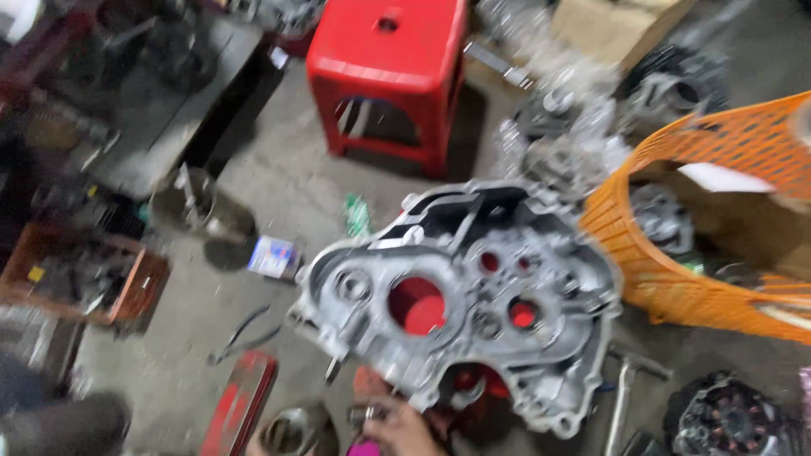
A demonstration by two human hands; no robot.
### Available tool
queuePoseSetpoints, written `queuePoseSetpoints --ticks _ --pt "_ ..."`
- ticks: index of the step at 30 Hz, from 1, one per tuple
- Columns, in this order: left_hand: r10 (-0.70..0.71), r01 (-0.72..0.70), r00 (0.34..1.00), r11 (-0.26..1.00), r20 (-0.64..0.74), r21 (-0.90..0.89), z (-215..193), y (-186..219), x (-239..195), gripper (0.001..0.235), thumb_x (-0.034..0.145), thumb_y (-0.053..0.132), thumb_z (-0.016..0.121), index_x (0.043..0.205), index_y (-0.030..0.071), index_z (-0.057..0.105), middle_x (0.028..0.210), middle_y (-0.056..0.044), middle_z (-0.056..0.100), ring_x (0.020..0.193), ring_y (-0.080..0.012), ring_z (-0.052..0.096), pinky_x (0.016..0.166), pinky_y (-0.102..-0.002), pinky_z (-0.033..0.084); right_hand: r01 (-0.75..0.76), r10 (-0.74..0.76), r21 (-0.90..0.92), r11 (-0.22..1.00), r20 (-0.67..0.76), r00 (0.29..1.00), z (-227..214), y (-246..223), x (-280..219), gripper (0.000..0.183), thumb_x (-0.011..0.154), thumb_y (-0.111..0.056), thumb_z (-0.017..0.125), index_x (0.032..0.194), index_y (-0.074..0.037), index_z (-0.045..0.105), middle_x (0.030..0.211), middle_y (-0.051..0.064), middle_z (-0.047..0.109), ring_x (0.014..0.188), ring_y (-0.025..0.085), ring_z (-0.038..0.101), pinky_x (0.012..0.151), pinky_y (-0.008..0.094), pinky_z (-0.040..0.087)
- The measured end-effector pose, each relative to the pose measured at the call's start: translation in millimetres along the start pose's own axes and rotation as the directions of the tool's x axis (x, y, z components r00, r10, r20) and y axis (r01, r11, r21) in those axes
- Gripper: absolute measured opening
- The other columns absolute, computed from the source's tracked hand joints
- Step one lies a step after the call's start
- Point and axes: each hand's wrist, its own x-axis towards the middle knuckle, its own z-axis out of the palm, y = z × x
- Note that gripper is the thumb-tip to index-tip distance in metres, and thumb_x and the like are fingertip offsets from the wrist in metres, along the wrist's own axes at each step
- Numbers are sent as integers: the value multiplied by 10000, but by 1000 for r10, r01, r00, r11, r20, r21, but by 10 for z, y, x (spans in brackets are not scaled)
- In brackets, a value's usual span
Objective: The person sits on the floor of a motorcycle repair workshop and fits bushings and bearings into an aluminum engine crankcase. They pick sockets from a red toolbox, place a bearing in the casing bore, and drive it in using a long socket driver, repeating for several bores and wiping parts with a rag.
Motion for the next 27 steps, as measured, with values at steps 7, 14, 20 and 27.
queuePoseSetpoints --ticks 7,14,20,27 --pt "-103 89 962 994 -254 -65 -1067 1614 191 989 596 163 966 1406 10 421 1322 -193 635 1219 -271 647 1016 -372 523 326 -318 -228 917 74 945 1207 -771 -649 401 894 75 703 1275 16 594 1197 158 718 1036 254 734 882 377 603" --pt "-43 4 980 981 -194 -196 -1060 1451 168 1026 592 143 961 1439 -6 402 1366 -199 611 1269 -341 618 1056 -410 491 223 -291 -436 872 -94 952 1262 -618 -639 365 875 73 673 1229 -10 632 1182 124 727 976 211 726 817 368 606" --pt "182 -225 953 960 -241 -164 -1240 1835 286 914 566 32 883 1379 15 467 1496 -227 517 1436 -404 462 1169 -458 399 390 -559 -889 -242 456 693 1135 -538 -114 376 801 4 744 1158 -38 632 1191 216 667 1118 405 677 888 416 563" --pt "351 -383 917 906 -188 -178 -1620 2003 163 926 610 22 913 1423 48 470 1509 -193 530 1491 -414 414 1212 -485 369 255 -209 -832 -493 397 894 870 -236 557 350 906 -27 631 1256 -30 641 1158 213 593 1056 425 632 860 487 513"
